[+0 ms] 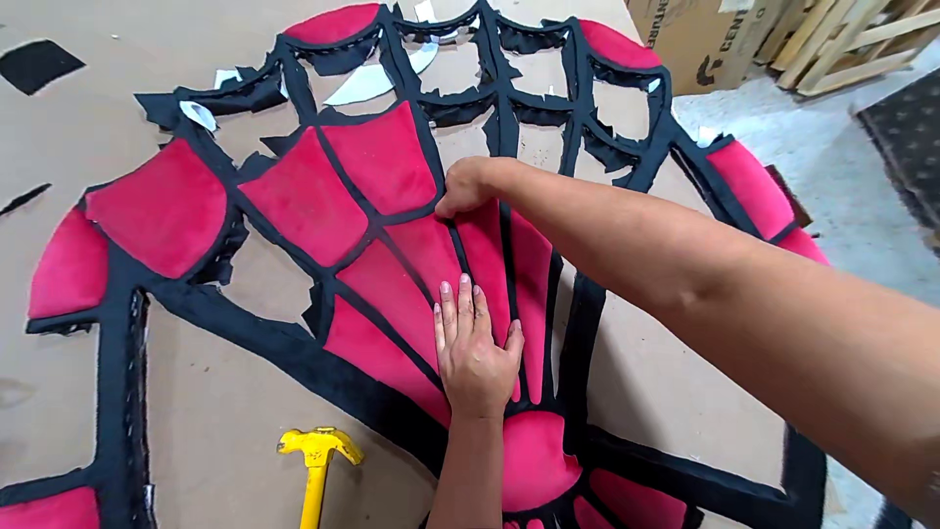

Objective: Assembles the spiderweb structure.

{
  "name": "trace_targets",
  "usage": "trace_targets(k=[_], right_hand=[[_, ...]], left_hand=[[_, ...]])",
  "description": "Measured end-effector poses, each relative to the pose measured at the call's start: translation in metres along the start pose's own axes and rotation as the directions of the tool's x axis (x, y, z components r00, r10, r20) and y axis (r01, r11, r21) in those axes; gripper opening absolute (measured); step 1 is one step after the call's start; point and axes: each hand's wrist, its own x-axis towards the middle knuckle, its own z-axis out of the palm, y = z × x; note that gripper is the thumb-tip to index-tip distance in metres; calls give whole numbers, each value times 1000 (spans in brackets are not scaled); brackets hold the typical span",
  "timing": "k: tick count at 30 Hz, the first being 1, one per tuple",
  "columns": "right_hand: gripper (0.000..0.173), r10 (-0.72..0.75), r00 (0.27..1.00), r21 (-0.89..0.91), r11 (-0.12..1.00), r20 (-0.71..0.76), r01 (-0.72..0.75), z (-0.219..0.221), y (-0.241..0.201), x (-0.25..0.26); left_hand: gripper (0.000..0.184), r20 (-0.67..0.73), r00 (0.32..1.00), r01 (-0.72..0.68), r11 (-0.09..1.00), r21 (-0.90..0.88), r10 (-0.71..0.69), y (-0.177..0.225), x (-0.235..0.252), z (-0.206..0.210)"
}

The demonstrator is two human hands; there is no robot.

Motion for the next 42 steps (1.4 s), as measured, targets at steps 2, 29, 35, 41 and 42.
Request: trace_targets(k=[2,29,35,41,42], right_hand=[[52,-6,1000,30,1000,22,5,-5,4,-1],[46,-84,995,143,987,61,75,5,28,24],[56,-122,990,-21,992,78,124,-4,23,20],[53,-148,862,-119,988,-485,102,-71,23,-28],[50,-128,816,-75,992,-564,104,-80,30,-44]], left_hand=[[72,-9,1000,4,1000,-7,-4,2,2,-2],[72,138,989,-38,994,-99,52,-9,12,-8],[83,101,991,-95,993,68,88,-3,10,-7],[66,-14,985,-170,985,11,171,-10,4,3],[67,5,987,-162,987,16,162,-9,5,2]])
